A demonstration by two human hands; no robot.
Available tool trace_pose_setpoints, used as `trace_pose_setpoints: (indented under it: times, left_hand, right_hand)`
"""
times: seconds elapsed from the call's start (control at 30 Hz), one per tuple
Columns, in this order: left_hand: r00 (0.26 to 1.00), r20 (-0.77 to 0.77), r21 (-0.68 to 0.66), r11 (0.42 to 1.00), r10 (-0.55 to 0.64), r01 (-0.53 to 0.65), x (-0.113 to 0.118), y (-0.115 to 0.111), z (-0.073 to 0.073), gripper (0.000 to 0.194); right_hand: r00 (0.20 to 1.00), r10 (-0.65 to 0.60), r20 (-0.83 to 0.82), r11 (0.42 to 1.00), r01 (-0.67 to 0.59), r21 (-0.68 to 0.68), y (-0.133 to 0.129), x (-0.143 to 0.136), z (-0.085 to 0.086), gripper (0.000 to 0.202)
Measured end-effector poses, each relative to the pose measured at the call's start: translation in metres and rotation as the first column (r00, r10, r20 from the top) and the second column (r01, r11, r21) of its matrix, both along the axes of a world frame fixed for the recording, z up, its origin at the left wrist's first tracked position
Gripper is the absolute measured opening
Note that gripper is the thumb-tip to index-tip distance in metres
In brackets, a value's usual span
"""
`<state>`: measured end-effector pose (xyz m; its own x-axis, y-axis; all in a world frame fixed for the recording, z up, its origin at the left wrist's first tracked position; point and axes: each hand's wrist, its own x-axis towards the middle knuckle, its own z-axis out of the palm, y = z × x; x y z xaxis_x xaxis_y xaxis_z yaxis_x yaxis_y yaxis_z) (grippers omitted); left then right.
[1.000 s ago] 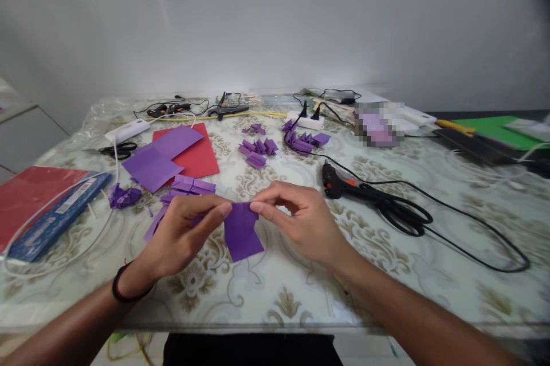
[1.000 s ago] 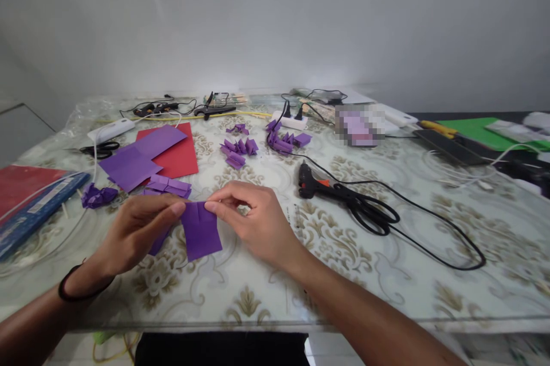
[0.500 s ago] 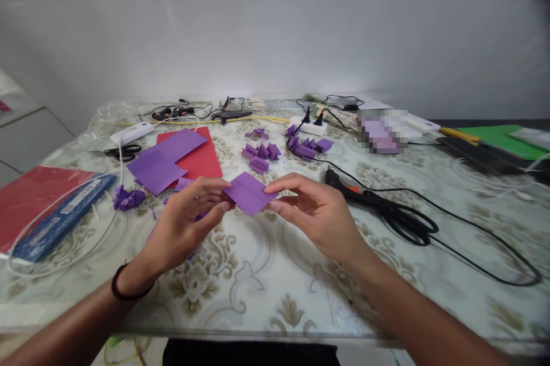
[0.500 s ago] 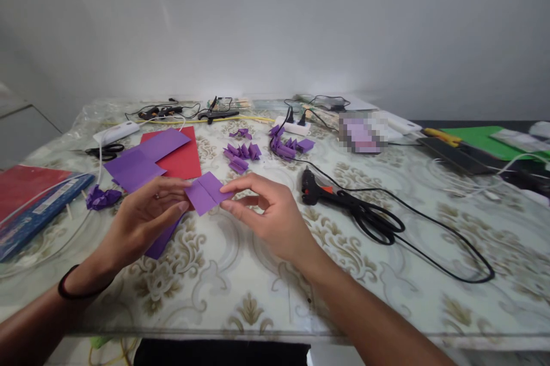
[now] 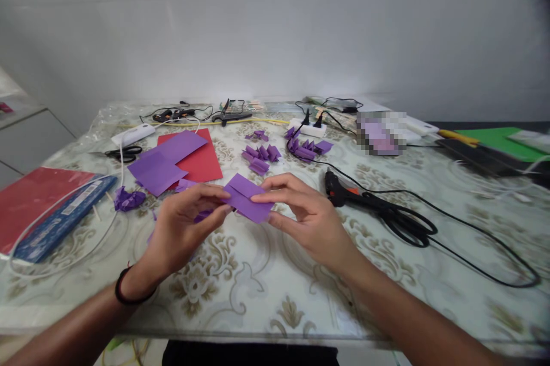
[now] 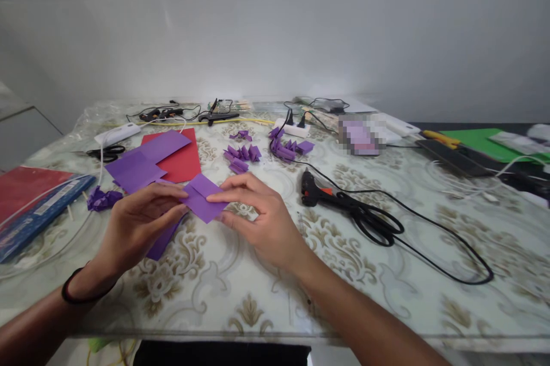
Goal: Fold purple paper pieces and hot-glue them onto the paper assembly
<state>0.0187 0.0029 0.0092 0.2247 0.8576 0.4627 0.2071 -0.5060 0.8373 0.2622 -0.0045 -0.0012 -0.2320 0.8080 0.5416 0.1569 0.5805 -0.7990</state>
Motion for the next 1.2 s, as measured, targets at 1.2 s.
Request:
trace_pose_setpoints:
  times: [1.2]
  left_hand:
    - [0.977,-0.206,0.203,0.975,-0.052,0.095,0.000,-0.002,0.011,0.034]
  right_hand:
    - [0.984,0.098,-0.148,0.988,-0.114,-0.103,-0.001,0.000,0.008,0.008]
